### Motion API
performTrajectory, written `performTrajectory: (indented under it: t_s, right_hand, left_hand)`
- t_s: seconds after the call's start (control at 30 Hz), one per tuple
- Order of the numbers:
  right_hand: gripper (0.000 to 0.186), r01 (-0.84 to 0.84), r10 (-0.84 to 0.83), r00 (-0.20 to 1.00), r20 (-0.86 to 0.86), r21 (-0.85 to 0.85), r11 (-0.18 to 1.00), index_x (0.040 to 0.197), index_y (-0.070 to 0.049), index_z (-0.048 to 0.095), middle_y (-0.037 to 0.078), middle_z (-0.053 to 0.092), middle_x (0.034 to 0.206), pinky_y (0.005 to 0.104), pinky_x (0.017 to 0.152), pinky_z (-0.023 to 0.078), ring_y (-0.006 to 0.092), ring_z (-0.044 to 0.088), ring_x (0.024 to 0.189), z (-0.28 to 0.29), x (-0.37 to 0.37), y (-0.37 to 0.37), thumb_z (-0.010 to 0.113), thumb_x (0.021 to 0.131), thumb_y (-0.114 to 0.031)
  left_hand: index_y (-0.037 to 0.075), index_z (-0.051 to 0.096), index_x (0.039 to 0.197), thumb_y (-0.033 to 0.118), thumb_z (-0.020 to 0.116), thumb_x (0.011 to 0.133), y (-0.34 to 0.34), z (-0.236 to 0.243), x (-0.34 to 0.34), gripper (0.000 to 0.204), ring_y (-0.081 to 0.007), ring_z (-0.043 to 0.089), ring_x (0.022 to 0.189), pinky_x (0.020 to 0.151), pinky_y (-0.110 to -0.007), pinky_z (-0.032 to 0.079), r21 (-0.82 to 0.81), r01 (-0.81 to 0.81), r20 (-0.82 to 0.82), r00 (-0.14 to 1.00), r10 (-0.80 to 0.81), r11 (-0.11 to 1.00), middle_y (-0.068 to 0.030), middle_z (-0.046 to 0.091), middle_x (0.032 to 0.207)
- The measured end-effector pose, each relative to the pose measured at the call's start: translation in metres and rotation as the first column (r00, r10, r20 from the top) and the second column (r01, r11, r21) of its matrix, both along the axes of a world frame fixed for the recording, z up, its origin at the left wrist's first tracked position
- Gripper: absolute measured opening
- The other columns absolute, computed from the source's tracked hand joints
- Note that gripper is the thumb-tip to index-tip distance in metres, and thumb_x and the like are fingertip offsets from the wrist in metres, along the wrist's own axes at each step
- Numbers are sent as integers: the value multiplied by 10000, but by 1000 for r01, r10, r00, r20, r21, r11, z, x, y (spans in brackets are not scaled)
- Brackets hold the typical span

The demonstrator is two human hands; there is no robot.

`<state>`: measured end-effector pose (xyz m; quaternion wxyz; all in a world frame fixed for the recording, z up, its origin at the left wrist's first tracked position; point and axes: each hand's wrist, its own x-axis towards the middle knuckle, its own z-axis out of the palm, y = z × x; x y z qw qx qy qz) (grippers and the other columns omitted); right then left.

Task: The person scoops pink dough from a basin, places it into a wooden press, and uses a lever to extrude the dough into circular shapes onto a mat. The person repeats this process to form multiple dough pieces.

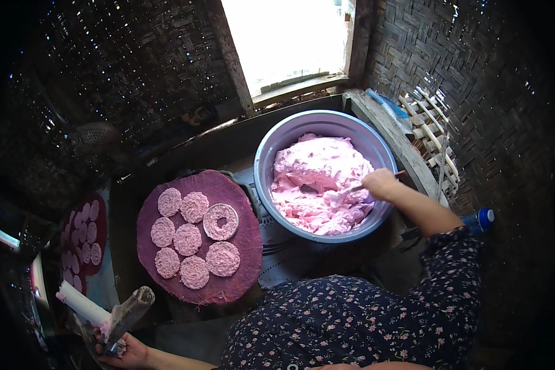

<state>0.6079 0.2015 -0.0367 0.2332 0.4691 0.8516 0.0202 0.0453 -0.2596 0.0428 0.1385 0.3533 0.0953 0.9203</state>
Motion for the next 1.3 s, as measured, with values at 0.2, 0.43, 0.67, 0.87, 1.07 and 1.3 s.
performTrajectory:
  t_s: [0.2,0.43,0.67,0.87,1.07,1.3]
  right_hand:
    - [166,-20,1,987,-158,-119,993,801,-26,684,177,669,792,412,715,531,314,665,802,-52,-32,-11,568,697,-83]
    - [233,94,-187,930,-316,-287,953,814,14,687,237,654,830,427,753,517,361,650,830,-83,-47,-21,555,672,-115]
    - [252,11,-170,898,-406,-367,930,799,-43,706,214,657,797,412,722,508,342,647,804,-77,-39,-20,590,735,-257]
    - [202,112,-292,908,-300,-499,859,820,-100,700,158,651,743,397,672,497,328,636,721,-6,3,-7,627,744,-272]
    - [198,102,-111,992,-51,-167,981,848,-56,705,156,675,877,390,735,527,302,656,851,-1,-7,-18,594,703,-131]
    - [222,6,-70,974,-217,-281,960,810,9,694,212,667,838,423,741,521,336,658,827,-68,-36,-27,534,695,-96]
  left_hand:
    - [-5,581,1020,286,493,936,-1,6,4,316,-377,339,1310,1107,-540,255,-18,2,-58,998,-3,1000,-226,480,1297]
    - [7,606,1011,284,521,921,21,16,12,304,-374,317,1322,1123,-546,203,-1,87,-58,995,-87,996,-226,458,1319]
    - [147,557,1177,424,436,932,68,32,37,389,-340,298,1332,1123,-561,153,-65,135,-264,953,-147,989,-153,441,1348]
    - [123,544,1173,446,481,909,46,33,37,421,-358,233,1361,1125,-583,100,-188,-422,-25,905,425,887,-164,379,1393]
    - [148,556,1167,457,485,903,35,27,37,413,-358,232,1361,1131,-566,103,-157,-361,-7,931,364,919,-167,347,1410]
    - [144,605,1060,340,605,858,40,24,54,282,-333,246,1358,1150,-523,69,-103,-139,-117,985,127,985,-120,390,1301]
